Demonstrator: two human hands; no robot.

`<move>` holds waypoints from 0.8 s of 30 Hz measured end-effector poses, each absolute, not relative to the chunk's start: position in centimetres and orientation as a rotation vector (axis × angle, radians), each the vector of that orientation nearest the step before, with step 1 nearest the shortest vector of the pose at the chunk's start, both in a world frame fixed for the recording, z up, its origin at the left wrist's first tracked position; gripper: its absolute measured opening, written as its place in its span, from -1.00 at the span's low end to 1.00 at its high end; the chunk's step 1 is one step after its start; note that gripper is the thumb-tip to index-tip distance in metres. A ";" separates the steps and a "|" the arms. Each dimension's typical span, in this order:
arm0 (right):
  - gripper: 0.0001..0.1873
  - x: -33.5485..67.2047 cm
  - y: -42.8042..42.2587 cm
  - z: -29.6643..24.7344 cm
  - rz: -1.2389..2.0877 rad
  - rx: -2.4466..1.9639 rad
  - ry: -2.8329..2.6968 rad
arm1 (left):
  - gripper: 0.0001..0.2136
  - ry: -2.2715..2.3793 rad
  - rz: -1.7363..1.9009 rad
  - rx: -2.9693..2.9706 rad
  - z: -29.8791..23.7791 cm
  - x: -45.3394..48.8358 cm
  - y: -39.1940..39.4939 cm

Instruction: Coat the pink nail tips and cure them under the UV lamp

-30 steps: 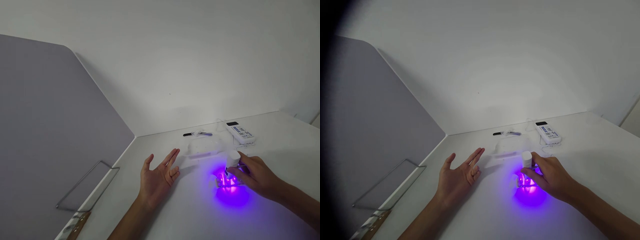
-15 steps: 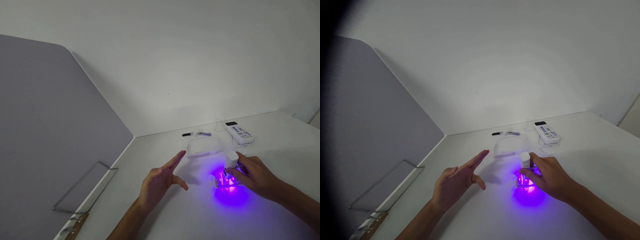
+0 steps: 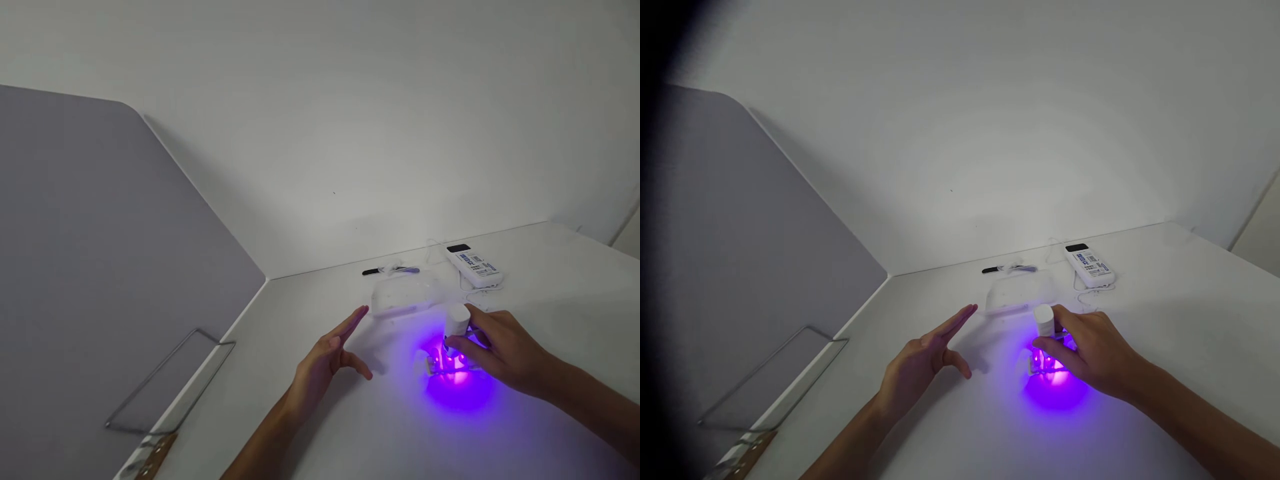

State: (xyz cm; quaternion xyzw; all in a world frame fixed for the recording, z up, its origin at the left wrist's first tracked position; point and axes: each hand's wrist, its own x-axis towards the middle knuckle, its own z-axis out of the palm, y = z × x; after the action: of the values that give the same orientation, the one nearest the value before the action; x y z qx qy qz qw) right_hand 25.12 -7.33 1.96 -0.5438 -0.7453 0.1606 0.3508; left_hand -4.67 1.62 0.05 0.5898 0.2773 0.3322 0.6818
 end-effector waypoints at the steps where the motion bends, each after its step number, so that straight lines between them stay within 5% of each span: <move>1: -0.54 25.1 -7.3 2.0 0.415 -1.407 -1.929 | -0.59 0.638 0.737 1.327 0.1 -4.6 1.7; 24: -0.57 25.1 -7.4 1.9 0.451 -1.414 -1.938 | -0.56 0.774 0.814 1.277 -0.3 -4.3 1.3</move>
State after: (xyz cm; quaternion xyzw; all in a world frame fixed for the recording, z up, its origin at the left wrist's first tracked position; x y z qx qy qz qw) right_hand 25.07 -7.36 1.85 -0.5442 -0.7458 0.1735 0.3429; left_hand -4.32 1.27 -0.32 0.5642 0.3422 0.3595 0.6598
